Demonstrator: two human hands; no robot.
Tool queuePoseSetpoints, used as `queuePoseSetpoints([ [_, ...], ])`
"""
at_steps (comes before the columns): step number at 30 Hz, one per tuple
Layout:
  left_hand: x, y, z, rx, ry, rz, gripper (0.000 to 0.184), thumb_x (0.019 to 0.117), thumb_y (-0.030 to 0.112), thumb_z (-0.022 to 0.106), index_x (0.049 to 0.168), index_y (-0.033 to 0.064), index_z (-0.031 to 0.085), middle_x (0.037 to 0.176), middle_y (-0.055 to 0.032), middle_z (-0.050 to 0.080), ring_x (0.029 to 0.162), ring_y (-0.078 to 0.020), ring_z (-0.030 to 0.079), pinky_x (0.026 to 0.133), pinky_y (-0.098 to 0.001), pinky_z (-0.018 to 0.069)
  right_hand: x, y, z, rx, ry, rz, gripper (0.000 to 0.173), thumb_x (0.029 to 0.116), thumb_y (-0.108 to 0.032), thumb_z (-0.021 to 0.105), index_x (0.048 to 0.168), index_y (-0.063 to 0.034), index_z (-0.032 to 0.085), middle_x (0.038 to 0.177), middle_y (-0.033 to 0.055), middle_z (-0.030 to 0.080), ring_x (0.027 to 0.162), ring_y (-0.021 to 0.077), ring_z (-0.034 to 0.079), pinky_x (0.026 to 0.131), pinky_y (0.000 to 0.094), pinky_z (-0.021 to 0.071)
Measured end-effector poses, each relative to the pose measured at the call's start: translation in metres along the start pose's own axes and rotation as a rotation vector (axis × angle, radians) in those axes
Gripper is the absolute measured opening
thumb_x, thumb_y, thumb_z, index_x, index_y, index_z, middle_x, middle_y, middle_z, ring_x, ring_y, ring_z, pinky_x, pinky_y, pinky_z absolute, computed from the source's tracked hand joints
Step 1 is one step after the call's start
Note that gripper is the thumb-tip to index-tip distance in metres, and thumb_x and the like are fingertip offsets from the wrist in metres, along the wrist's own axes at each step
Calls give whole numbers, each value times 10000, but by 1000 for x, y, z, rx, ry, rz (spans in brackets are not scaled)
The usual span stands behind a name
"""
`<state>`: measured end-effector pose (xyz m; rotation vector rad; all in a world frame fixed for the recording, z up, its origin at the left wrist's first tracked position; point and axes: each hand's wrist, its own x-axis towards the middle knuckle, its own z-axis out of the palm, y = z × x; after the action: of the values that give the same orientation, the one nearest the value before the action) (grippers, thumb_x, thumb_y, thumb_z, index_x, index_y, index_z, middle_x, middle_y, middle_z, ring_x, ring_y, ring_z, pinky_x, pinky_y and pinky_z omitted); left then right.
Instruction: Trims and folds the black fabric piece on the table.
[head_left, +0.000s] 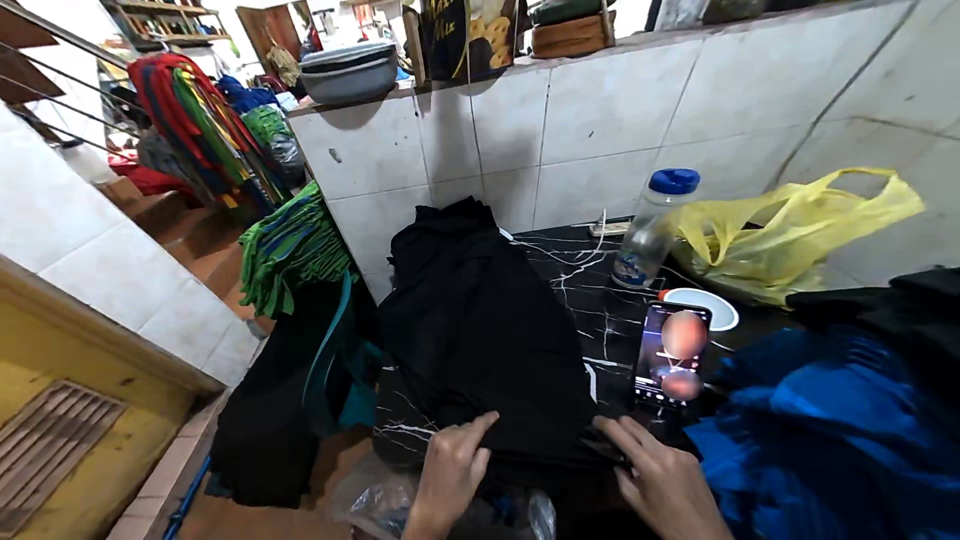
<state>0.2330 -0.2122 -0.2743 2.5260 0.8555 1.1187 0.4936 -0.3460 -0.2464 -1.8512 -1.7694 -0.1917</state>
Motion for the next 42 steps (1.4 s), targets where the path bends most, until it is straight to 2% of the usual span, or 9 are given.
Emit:
queuePoseSetpoints([
  [4, -24, -5, 7, -171, 38, -80, 277, 810, 30, 703, 1068, 80, 791, 975, -33, 773, 865, -78, 729, 803, -215, 602, -5, 0, 5, 133, -354, 71, 382, 730, -22, 783, 1102, -98, 745, 940, 170, 716, 753, 396, 713, 603, 613, 558],
  [9, -18, 5, 8, -266, 92, -179, 367, 780, 7, 668, 1112, 102, 791, 984, -33, 678, 814, -20, 625, 725, -139, 543, 3, -14, 26, 172, -177, -37, 350, 694, -59, 726, 1036, -133, 716, 915, 85, 680, 657, 274, 689, 498, 491, 558],
  [14, -30, -4, 2, -108, 101, -108, 287, 842, 57, 675, 1088, 120, 808, 959, -62, 692, 799, -38, 652, 735, -136, 557, -3, 1, 14, 216, -348, -8, 436, 685, 65, 712, 1074, -125, 756, 927, 128, 704, 748, 355, 712, 581, 587, 564],
  [17, -41, -9, 0, -225, 22, -203, 252, 892, 168, 754, 1134, 111, 790, 994, -39, 702, 790, -13, 649, 729, -136, 562, 4, -2, 5, 262, -558, 50, 288, 886, -278, 730, 1147, -155, 740, 986, 128, 747, 876, 371, 728, 713, 639, 555],
  [19, -40, -6, -4, -281, 14, -277, 429, 845, 385, 828, 1160, 99, 772, 1015, -20, 693, 798, -2, 646, 688, -138, 562, 11, -12, 6, 330, -487, 68, 532, 917, -636, 644, 1172, -175, 723, 972, 85, 747, 862, 289, 722, 737, 570, 569],
  [24, -30, 17, 9, -211, 76, -382, 455, 866, 413, 800, 1193, 101, 745, 1088, -45, 650, 852, -32, 615, 687, -165, 534, 33, -59, 59, 836, -223, 177, 391, 1010, -501, 591, 1107, -144, 716, 882, -16, 679, 782, 77, 637, 713, 309, 558],
  [30, -41, 4, 6, -21, 212, -196, 115, 932, 151, 710, 910, 79, 798, 877, -10, 753, 842, -45, 711, 813, -177, 587, 34, -61, 92, 942, -280, 245, 560, 1093, -550, 260, 1198, -185, 672, 751, -47, 524, 648, 89, 510, 611, 321, 462],
  [36, -45, -8, -11, -16, 189, -200, 147, 980, 121, 609, 930, 53, 729, 910, -31, 716, 881, -82, 693, 844, -212, 583, 30, -57, 81, 702, -408, 102, 458, 945, -531, 668, 1128, -113, 709, 854, 52, 688, 759, 184, 650, 719, 427, 553],
  [42, -47, 2, -20, -102, 178, -157, 111, 969, 102, 636, 922, 55, 725, 924, -24, 721, 902, -71, 691, 855, -201, 580, 35, -80, 65, 415, -514, 25, 358, 971, -400, 664, 1121, -77, 698, 868, 117, 722, 796, 306, 717, 728, 527, 577],
])
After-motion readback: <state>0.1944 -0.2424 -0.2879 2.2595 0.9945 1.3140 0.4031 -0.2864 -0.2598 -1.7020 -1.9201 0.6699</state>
